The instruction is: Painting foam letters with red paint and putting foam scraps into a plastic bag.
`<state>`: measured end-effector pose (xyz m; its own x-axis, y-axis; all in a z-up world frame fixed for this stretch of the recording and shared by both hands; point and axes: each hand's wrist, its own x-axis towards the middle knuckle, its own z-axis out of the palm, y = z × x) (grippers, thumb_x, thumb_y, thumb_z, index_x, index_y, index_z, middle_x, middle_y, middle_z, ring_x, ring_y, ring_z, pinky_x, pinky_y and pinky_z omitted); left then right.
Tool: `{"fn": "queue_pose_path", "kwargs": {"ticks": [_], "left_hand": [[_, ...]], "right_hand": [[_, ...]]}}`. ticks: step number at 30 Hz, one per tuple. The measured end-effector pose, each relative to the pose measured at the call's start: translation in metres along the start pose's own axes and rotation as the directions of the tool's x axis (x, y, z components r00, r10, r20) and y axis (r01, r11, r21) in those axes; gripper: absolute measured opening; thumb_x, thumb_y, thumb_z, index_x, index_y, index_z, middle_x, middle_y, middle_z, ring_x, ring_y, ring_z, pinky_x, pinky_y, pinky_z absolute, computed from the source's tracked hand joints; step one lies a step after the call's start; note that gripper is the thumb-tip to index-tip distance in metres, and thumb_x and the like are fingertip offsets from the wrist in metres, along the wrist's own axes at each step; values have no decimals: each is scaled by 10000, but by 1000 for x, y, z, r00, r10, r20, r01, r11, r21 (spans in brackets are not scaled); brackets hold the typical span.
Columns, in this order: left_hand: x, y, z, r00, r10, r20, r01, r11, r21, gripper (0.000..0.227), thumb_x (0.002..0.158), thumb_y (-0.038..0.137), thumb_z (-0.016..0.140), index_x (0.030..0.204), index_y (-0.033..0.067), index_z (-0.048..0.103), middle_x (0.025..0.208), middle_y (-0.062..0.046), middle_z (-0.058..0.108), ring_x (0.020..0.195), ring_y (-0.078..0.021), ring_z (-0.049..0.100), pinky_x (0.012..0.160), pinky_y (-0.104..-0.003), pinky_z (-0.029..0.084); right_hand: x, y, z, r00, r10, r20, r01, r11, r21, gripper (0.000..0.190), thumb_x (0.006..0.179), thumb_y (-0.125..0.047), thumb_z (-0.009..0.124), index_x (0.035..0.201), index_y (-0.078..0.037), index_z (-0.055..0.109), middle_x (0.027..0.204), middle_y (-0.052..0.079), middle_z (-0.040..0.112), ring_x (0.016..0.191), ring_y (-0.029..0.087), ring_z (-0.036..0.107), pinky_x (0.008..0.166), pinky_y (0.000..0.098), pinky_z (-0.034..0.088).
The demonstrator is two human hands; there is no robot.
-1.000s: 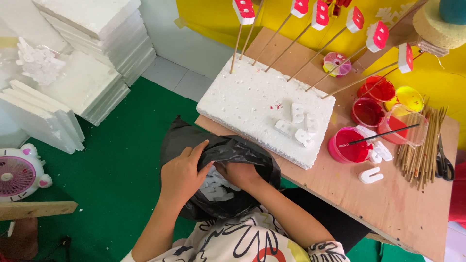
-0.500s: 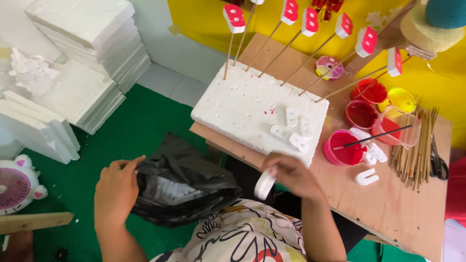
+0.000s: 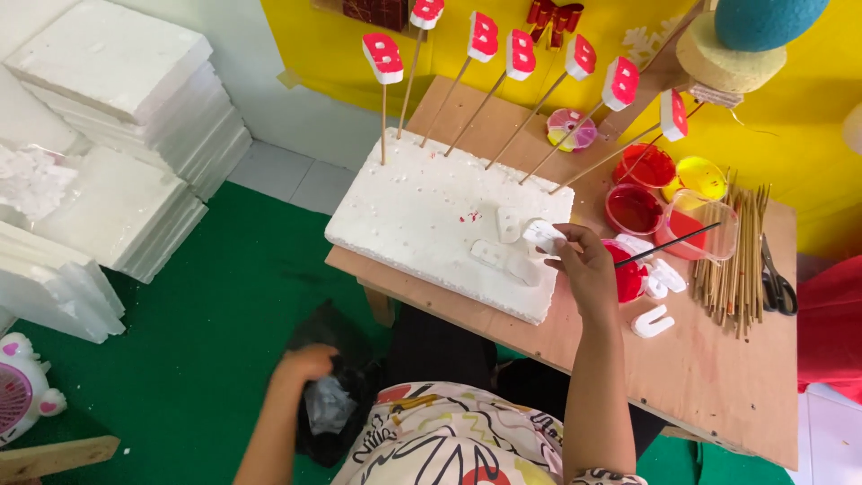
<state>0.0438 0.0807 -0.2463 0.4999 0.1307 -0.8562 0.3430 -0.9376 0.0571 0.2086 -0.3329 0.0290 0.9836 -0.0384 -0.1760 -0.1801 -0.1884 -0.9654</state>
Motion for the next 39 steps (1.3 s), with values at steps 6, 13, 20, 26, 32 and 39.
{"fn": "queue_pose_path", "kwargs": {"ticks": [6,13,20,26,32,39], "left_hand": [[-35,65,5,990,36,136,-29,998,-57,728,964,107,343,1656,246,166,1601,-69,434,1451,-317,426,1262,-684,35],[-80,83,0,988,138,71,-140,990,17,1136,876,429,735,1638,417,-108,1736,-10,25,1584,-306,139,1251,-671,30],[-16,61,45,969,189,-161,-183,982,51,485,1000,265,471,1483,235,485,1100,-27,717,1024,-295,666,1235,-746,48],[15,44,57,977,213,-8,-212,973,-89,229,846,149,436,619,141,408,633,2,468,512,-140,383,477,-332,211],[-67,80,3,982,135,128,-139,990,18,773,901,395,432,1631,222,244,1672,-78,283,1524,-275,327,1301,-542,77],[-87,92,-21,994,104,-40,-94,975,203,1032,948,688,541,1665,242,-52,1720,-88,51,1596,-337,16,1284,-601,30]], "right_hand": [[16,11,-3,999,30,-40,-35,990,-134,258,1017,-159,604,1257,-101,678,1068,44,675,936,169,703,753,304,569],[36,21,-10,982,-83,-167,38,966,-256,190,1036,-171,622,1217,-137,668,941,31,691,810,163,703,722,279,519],[47,20,-10,973,-111,-203,39,944,-327,198,1017,-180,614,1193,-113,675,1027,23,725,773,157,669,771,313,522],[59,23,-9,976,-105,-188,38,943,-332,202,1011,-162,650,1204,-110,680,1041,37,717,793,185,677,732,308,536],[73,30,0,981,-104,-162,25,904,-428,252,1020,-231,648,1240,-113,678,1006,71,733,914,221,674,765,356,545],[66,27,-1,975,-203,-88,132,850,-510,324,1004,-256,641,1283,-95,678,1141,144,733,929,280,712,818,411,555]]}}
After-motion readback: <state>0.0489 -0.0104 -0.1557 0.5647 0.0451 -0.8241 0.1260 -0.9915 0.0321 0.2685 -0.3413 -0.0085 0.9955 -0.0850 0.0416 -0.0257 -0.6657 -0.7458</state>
